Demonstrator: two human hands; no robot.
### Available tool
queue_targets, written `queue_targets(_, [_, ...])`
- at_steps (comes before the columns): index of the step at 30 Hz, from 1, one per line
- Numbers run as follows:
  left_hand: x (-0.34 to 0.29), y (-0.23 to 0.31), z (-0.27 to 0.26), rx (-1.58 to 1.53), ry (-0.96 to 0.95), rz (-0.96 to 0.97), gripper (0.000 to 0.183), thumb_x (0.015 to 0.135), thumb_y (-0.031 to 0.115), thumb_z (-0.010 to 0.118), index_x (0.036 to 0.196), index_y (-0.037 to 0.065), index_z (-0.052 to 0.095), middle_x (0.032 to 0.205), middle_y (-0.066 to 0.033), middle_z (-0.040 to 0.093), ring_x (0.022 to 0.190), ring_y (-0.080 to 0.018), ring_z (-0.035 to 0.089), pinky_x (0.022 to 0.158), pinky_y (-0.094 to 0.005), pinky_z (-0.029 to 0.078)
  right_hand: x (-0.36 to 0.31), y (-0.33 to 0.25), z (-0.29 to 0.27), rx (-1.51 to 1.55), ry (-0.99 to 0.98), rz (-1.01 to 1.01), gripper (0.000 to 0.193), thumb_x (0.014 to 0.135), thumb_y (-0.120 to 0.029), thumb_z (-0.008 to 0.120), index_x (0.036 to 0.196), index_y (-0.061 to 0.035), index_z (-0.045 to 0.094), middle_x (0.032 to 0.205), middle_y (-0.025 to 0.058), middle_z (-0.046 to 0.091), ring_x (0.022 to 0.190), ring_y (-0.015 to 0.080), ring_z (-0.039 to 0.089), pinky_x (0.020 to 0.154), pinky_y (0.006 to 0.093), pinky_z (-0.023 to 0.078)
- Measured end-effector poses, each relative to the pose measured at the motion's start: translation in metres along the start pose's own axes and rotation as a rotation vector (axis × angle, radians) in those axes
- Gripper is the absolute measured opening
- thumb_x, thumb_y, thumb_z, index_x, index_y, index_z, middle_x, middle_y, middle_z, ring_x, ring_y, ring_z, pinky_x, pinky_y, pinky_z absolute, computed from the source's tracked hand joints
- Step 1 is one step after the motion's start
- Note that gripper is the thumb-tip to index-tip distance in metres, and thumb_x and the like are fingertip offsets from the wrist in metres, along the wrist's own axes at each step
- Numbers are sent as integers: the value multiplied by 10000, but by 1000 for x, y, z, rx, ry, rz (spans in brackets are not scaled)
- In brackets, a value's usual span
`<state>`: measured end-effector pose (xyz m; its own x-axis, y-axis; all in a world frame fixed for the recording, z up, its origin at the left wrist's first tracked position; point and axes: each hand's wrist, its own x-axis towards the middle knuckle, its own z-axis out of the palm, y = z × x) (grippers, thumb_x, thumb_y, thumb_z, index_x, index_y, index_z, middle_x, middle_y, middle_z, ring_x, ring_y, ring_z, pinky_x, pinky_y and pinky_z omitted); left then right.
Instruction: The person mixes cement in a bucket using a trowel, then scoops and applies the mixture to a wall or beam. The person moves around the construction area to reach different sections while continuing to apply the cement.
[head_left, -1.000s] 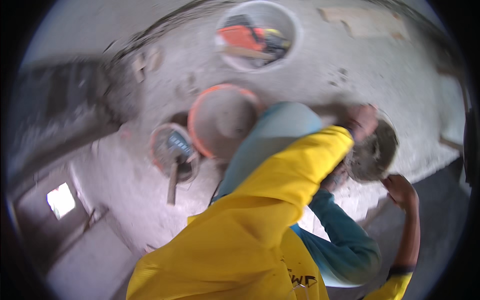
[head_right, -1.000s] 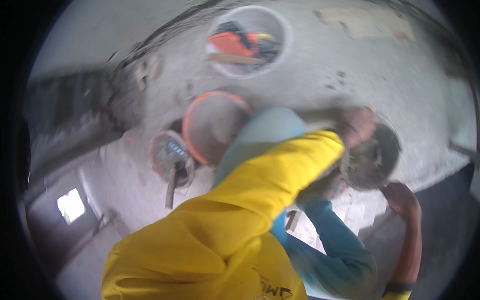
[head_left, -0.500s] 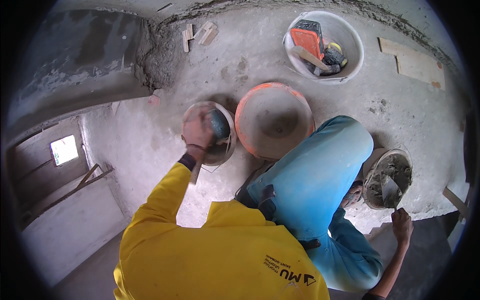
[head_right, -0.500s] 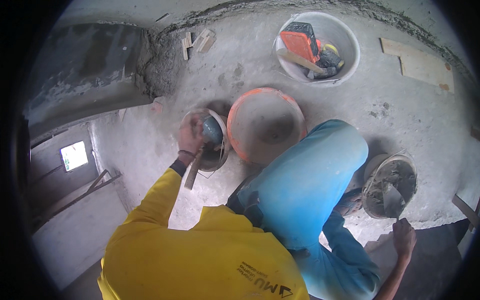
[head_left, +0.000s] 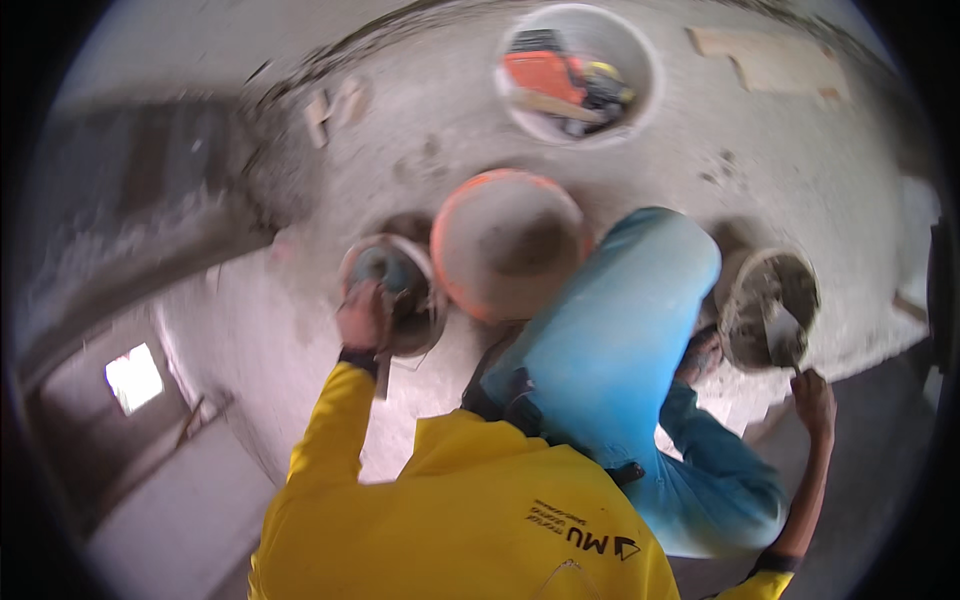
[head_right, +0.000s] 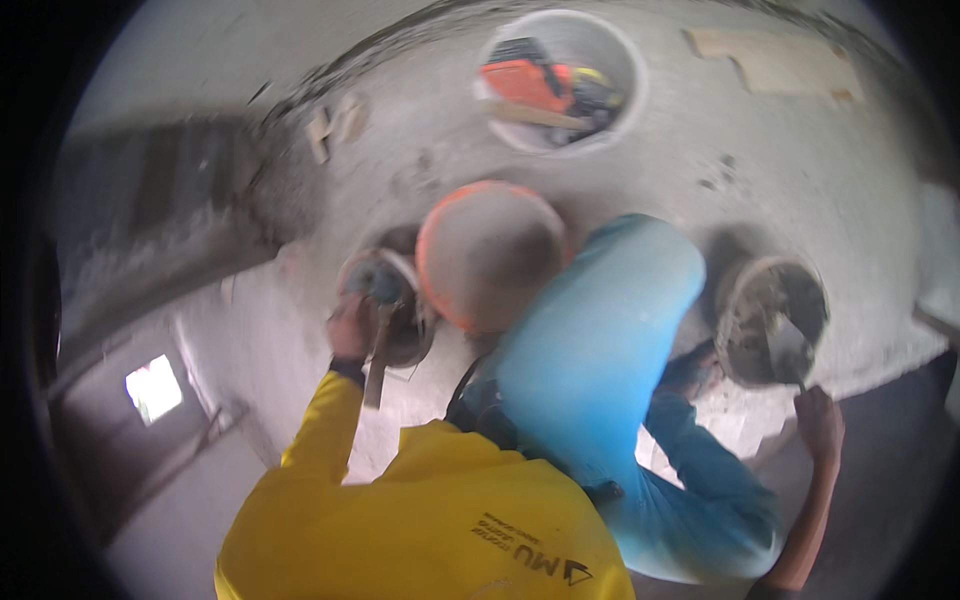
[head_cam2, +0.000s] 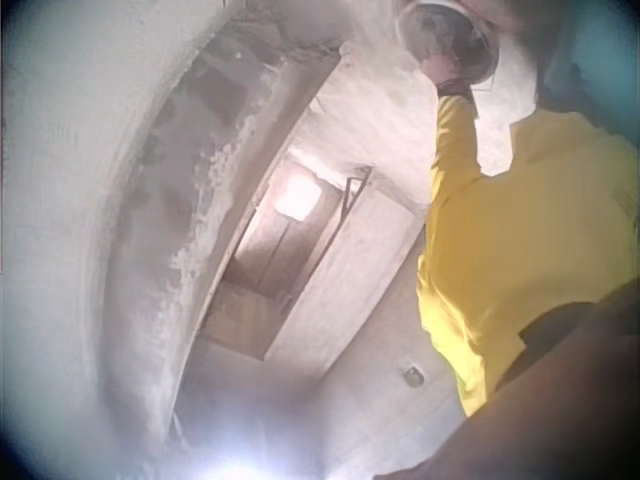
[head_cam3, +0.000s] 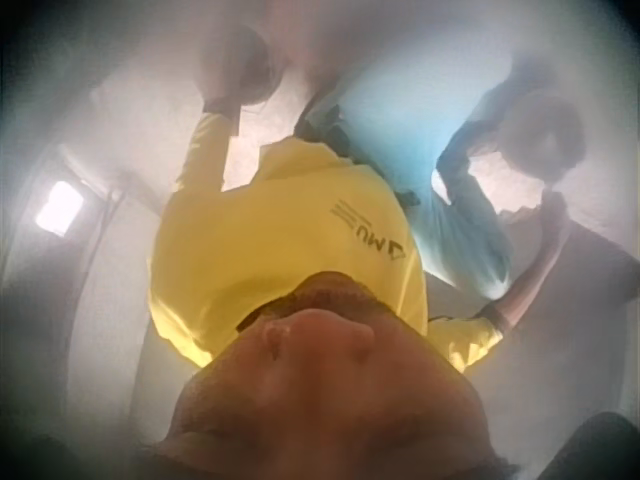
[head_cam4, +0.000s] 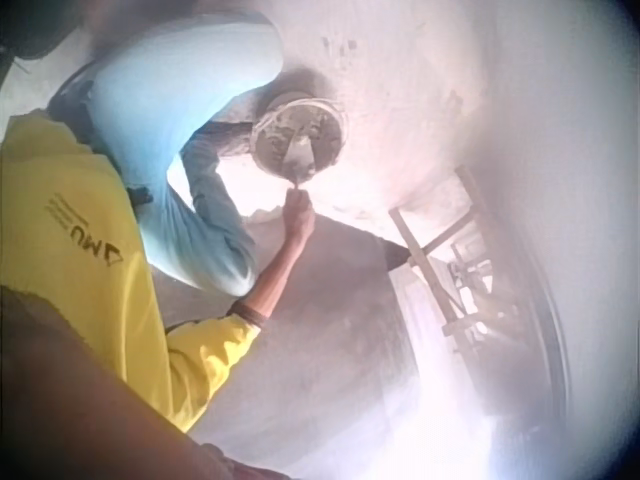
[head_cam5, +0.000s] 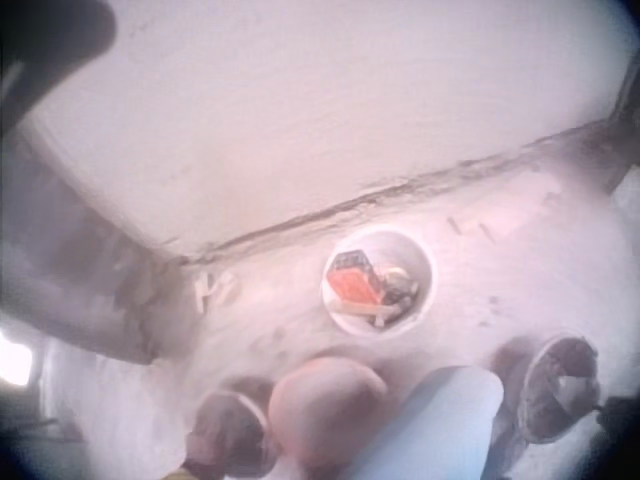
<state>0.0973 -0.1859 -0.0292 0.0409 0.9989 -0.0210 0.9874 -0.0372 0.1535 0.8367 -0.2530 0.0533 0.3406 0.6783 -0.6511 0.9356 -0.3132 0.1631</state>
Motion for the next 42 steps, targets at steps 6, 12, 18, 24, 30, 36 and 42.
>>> queue_targets(6, [72, 98, -95, -57, 16, 373, 139, 860, 17, 614, 980, 23, 685, 881, -163, 662, 755, -326, 654, 654, -388, 523, -11, -27, -39, 20, -172, 186, 344, 870, -341, 526, 962, -50, 685, 986, 195, 691, 938, 381, 660, 815, 480, 519])
queue_targets(12, [203, 260, -81, -177, -18, 973, 226, 843, -2, 655, 1066, 32, 643, 869, -156, 627, 769, -345, 624, 669, -400, 497, -9, -24, -31, 127, -46, 142, 301, 885, -285, 527, 937, -32, 681, 900, 209, 692, 898, 377, 672, 793, 473, 525])
queue_targets(18, [225, 446, -27, -177, -358, 1678, 261, 787, 21, 566, 1037, 90, 546, 934, -99, 563, 837, -312, 593, 665, -401, 494, -8, -13, -6, 141, 38, 138, 248, 875, -237, 562, 909, -12, 658, 790, 208, 679, 795, 381, 671, 724, 478, 518])
queue_targets(24, [179, 528, 36, 244, -368, 1944, 126, 847, 108, 571, 908, 115, 681, 878, -54, 661, 867, -231, 683, 706, -363, 560, -7, -14, -3, 88, 68, 135, 247, 863, -217, 541, 909, -17, 678, 802, 198, 689, 791, 358, 683, 721, 455, 531])
queue_targets(30, [178, 547, 44, 433, -434, 1985, 133, 865, 116, 583, 920, 108, 703, 870, -61, 687, 878, -239, 699, 707, -363, 568, -9, -20, -9, 66, 18, 141, 225, 827, -158, 527, 887, -26, 699, 822, 181, 698, 799, 328, 694, 720, 423, 544])
queue_targets(36, [148, 579, 22, 641, -521, 1996, 148, 853, 117, 595, 918, 109, 728, 938, -79, 706, 924, -254, 698, 746, -360, 570, -8, -19, -11, 63, 27, 131, 222, 829, -157, 526, 866, -25, 701, 820, 190, 695, 804, 338, 692, 721, 440, 542])
queue_targets(42, [181, 557, 18, 343, -493, 1882, 236, 849, 69, 569, 1060, 111, 664, 929, -79, 677, 914, -274, 686, 729, -373, 566, -5, -19, -16, 111, 40, 123, 251, 877, -243, 566, 886, -10, 658, 788, 211, 678, 806, 381, 674, 740, 482, 515])
